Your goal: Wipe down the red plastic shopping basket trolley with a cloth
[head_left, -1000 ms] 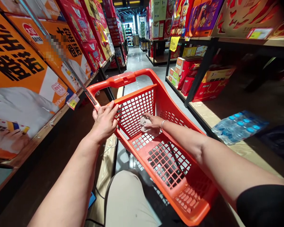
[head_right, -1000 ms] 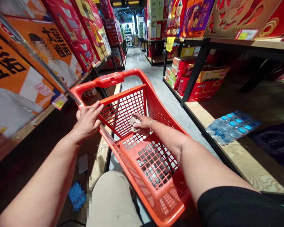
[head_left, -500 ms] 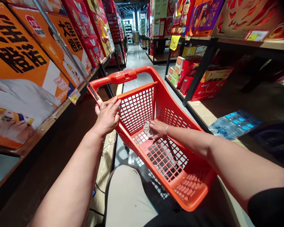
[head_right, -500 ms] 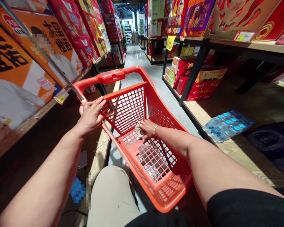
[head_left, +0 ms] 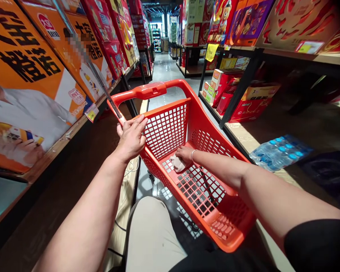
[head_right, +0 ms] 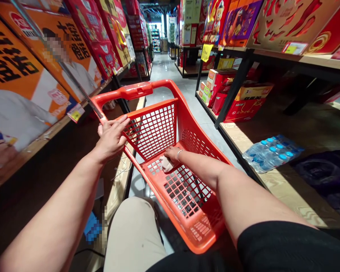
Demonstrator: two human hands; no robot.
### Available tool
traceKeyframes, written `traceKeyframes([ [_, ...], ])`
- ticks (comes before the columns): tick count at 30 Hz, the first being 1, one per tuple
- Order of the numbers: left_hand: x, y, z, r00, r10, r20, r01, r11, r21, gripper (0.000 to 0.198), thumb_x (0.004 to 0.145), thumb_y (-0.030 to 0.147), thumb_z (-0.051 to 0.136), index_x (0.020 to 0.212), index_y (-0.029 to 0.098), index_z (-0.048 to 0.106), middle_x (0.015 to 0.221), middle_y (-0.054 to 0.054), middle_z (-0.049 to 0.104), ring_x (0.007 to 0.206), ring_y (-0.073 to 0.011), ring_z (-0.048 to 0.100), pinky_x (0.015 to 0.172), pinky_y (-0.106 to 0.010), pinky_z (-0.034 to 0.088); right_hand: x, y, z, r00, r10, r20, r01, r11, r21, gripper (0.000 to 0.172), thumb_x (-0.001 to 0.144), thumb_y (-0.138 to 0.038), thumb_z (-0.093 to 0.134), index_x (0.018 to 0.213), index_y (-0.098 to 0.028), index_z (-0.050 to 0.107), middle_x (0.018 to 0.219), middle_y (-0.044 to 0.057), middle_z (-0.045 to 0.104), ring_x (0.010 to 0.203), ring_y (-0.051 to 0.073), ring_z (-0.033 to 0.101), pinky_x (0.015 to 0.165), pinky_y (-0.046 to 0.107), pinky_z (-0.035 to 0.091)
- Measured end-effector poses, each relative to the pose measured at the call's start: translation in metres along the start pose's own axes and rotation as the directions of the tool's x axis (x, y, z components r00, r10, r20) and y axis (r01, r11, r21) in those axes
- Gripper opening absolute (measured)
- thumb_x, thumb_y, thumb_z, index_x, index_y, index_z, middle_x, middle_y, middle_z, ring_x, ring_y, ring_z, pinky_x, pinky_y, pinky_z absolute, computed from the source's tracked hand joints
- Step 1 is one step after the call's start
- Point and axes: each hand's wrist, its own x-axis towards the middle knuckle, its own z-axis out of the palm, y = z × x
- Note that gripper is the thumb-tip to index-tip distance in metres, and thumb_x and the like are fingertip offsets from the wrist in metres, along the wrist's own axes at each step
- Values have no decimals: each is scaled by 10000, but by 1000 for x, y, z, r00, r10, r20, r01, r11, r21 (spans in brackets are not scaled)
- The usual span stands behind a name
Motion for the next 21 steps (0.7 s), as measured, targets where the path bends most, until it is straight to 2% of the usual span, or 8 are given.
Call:
traceKeyframes([
  [3,-1,1,-1,1000,-9,13,8,1000,18,723,777,224,467,1497,243,526,1536,-76,535,1349,-366,453,1178,-678,158,6,6,-3,991,-106,76,121,965,-234,528,624,-292,915,1080,-156,685,1246,168,637,1230,359,545,1046,482,463],
  [8,-1,2,0,1000,-16,12,15,1000,27,730,794,212,455,1523,235,489,1481,-89,580,1354,-357,445,1182,-663,168,10,8,3,956,-35,290,137,930,-340,304,979,-347,552,1181,-147,660,1172,127,688,1049,244,637,906,331,475],
  [10,-1,3,1,1000,-16,5,16,1000,20,734,790,202,460,1522,242,490,1484,-87,576,1354,-361,442,1182,-669,164,8,8,7,942,-60,329,167,936,-309,367,1020,-407,481,1239,-172,658,1245,112,676,1131,235,615,961,327,453],
  [11,-2,3,1,1000,-17,1,17,1000,16,728,792,199,459,1517,246,497,1491,-84,571,1352,-362,441,1183,-674,158,7,7,9,928,-83,363,198,936,-292,441,987,-476,543,1313,-192,632,1329,112,644,1214,252,579,1011,341,434],
  [13,-3,4,0,1000,-21,-5,21,1000,12,706,803,198,447,1505,245,513,1505,-80,560,1348,-362,441,1185,-684,143,3,8,13,889,-115,443,252,932,-262,816,802,-578,762,1492,-235,495,1510,125,518,1359,327,473,1097,406,386],
  [15,-3,5,0,1000,-24,-5,24,1000,16,694,811,200,437,1499,231,519,1515,-84,551,1347,-364,440,1185,-694,131,1,9,18,876,-110,470,252,934,-252,1102,662,-524,887,1589,-258,352,1597,145,415,1424,389,387,1138,474,343],
  [17,-3,5,0,1000,-19,-6,19,1000,25,693,810,198,434,1497,209,520,1505,-96,560,1343,-364,446,1180,-690,147,1,11,23,901,-94,424,217,944,-250,1015,697,-422,881,1571,-275,385,1581,143,441,1419,382,389,1140,486,330],
  [21,-3,2,1,1000,9,-14,-9,999,34,674,811,193,429,1475,189,539,1483,-102,582,1328,-360,462,1163,-677,196,4,12,28,930,-146,338,237,939,-248,483,835,-293,740,1307,-278,641,1408,112,602,1292,328,479,1056,464,388],
])
